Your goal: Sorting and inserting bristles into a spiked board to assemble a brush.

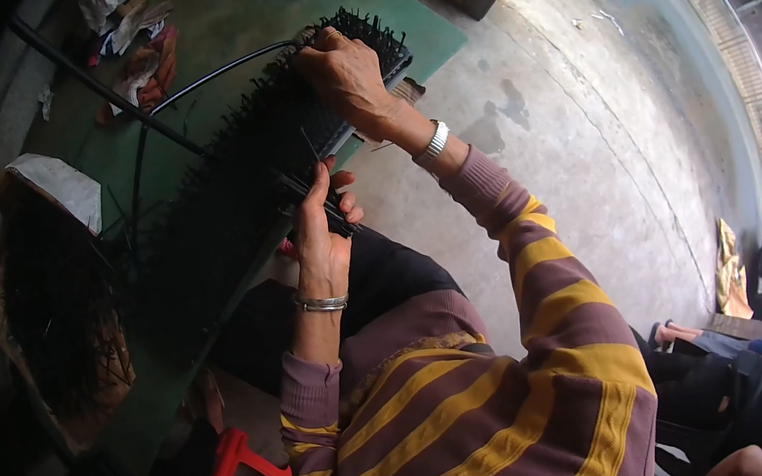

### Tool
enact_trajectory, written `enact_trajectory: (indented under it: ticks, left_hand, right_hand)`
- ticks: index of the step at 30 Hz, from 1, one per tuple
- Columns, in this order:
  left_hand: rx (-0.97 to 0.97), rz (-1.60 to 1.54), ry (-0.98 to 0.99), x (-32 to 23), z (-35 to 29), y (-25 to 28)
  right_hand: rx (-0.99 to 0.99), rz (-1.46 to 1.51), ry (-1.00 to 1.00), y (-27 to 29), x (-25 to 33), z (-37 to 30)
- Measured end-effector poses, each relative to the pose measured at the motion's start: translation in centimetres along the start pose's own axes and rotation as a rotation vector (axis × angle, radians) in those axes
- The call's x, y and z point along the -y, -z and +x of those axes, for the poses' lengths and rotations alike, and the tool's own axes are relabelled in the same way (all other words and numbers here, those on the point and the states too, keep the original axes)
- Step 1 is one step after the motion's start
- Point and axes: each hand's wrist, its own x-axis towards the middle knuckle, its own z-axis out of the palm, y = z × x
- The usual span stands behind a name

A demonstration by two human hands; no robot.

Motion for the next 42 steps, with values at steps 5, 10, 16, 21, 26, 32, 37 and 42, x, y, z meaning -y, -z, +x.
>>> enact_trajectory:
  ticks: [5,10,16,21,26,32,37,42]
  left_hand:
    - [-0.004,0.028,-0.037,0.0,-0.3,0.2]
    - [-0.011,0.073,-0.081,0.2,-0.6,0.3]
    - [-0.055,0.124,-0.096,0.7,-0.8,-0.2]
    - [-0.097,0.162,-0.079,0.1,-1.0,-0.7]
    - [-0.115,0.225,-0.077,0.1,-1.0,-0.3]
    - [-0.023,0.117,0.024,-0.2,0.1,0.7]
    - [-0.008,0.032,0.091,0.2,0.7,0.7]
    - [-0.018,-0.063,0.087,1.0,1.3,1.5]
  right_hand:
    - [-0.101,-0.166,0.045,1.3,1.4,-1.5]
    - [0.501,0.710,-0.339,4.7,2.6,-3.4]
    - [0.546,0.905,-0.445,6.0,3.0,-4.2]
    - [0.556,0.952,-0.493,6.2,2.8,-4.0]
    - [0.583,1.027,-0.555,6.1,2.4,-4.0]
    - [0.156,0.716,-0.456,6.9,2.4,-2.9]
    - [-0.074,0.488,-0.225,4.5,1.2,-2.6]
    - [-0.078,0.395,-0.199,3.3,0.3,-2.6]
